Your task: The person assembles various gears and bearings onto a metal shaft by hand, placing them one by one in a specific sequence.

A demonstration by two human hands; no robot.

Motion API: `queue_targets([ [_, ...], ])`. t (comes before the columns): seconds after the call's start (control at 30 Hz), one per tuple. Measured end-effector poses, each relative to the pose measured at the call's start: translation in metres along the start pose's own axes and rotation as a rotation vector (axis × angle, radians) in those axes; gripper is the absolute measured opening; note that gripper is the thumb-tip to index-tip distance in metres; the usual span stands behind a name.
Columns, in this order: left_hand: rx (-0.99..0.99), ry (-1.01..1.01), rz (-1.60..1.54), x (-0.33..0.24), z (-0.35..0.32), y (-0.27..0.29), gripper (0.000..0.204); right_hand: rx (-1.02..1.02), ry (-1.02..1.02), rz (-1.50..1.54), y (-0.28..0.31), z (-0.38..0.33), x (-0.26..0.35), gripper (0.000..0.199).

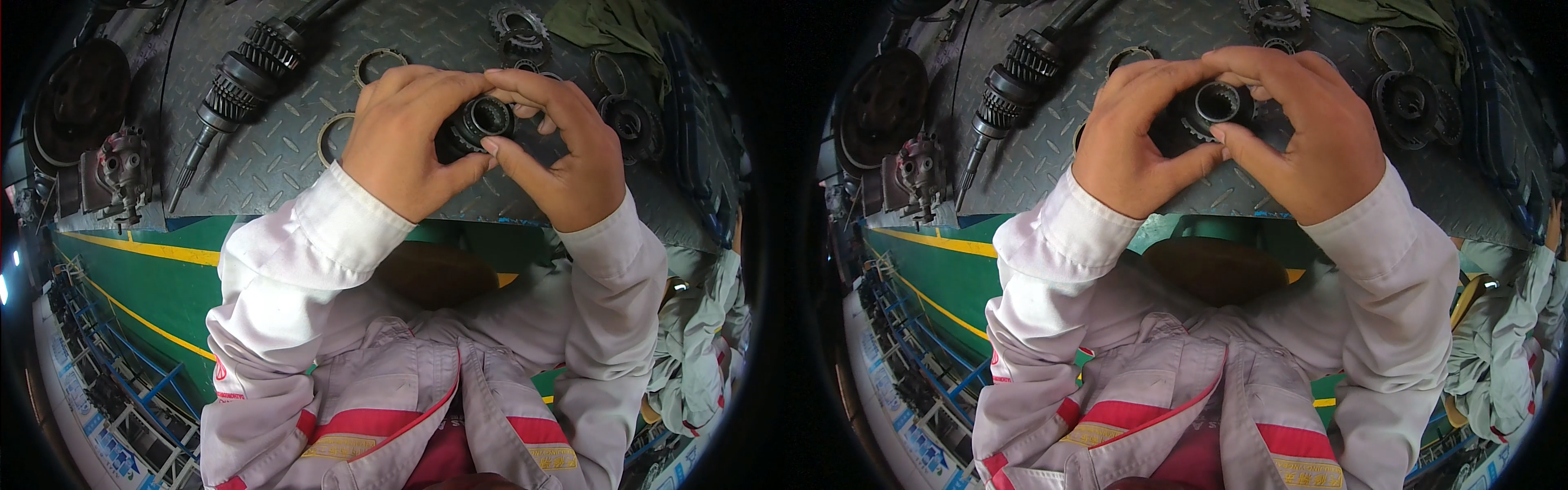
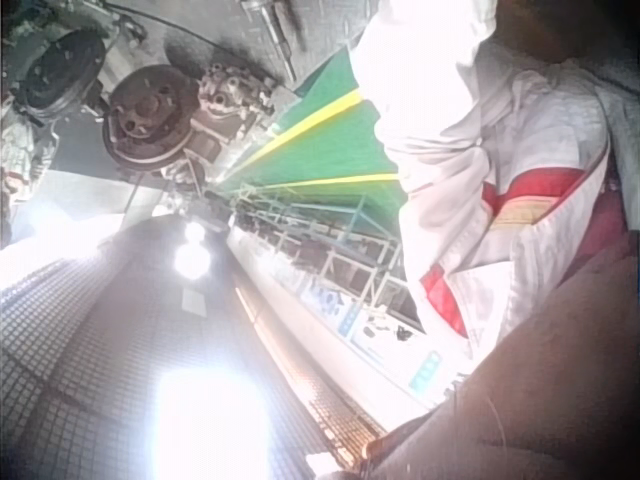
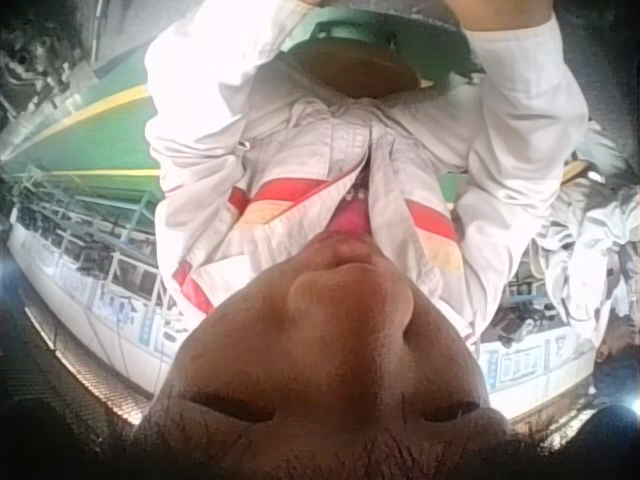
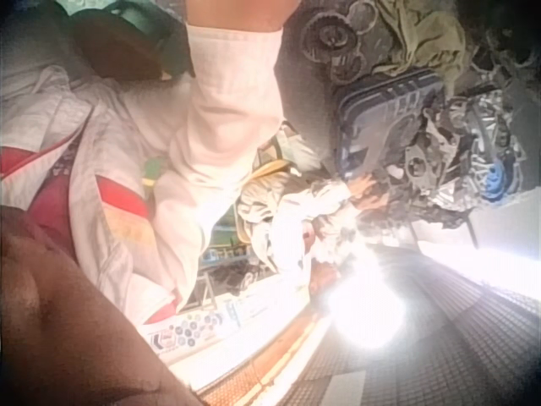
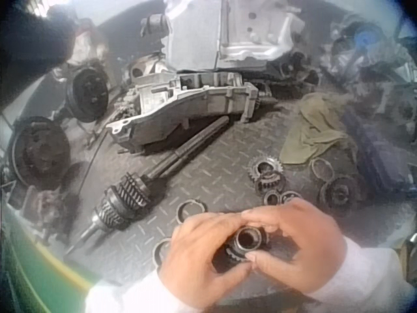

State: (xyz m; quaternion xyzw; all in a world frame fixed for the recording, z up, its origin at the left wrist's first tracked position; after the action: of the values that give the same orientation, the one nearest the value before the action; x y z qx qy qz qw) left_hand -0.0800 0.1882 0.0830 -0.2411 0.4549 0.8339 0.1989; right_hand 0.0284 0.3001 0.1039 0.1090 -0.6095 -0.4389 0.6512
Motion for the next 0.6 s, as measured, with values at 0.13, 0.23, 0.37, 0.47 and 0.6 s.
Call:
queue_targets([
  [0.13,-0.003,0.003,0.013,0.0009,0.0004,-0.001,0.062,0.003,0.006,-0.006,0.0,0.0001,-0.0006,0.056],
  [0.23,0.006,-0.001,0.03,0.001,0.0001,-0.0012,0.063,0.008,0.006,-0.008,-0.0002,0.0002,-0.0005,0.057],
  [0.37,0.01,-0.03,0.038,0.0009,-0.0006,-0.0021,0.067,0.011,0.02,-0.004,0.0007,0.0005,-0.0002,0.058],
  [0.47,0.013,-0.043,0.053,0.0005,-0.001,-0.0024,0.068,0.013,0.025,-0.01,0.001,0.0003,-0.0002,0.059],
  [0.6,0.014,-0.044,0.017,0.0058,-0.0041,0.003,0.07,0.026,0.019,0.0,0.0025,-0.0007,-0.0015,0.06],
])
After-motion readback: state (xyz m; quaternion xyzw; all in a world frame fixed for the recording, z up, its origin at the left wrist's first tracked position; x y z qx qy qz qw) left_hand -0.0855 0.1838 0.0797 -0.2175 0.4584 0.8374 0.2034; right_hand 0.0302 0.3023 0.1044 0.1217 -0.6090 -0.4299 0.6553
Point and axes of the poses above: each hand's wrist, its own z-axis towards the middle knuckle, its own y-axis out of the back of the hand, x = y × z, the point moved 7 cm from there along z, towards the middle knuckle, and after that the axes turned 8 degrees about -y, right-handed, at the moved point
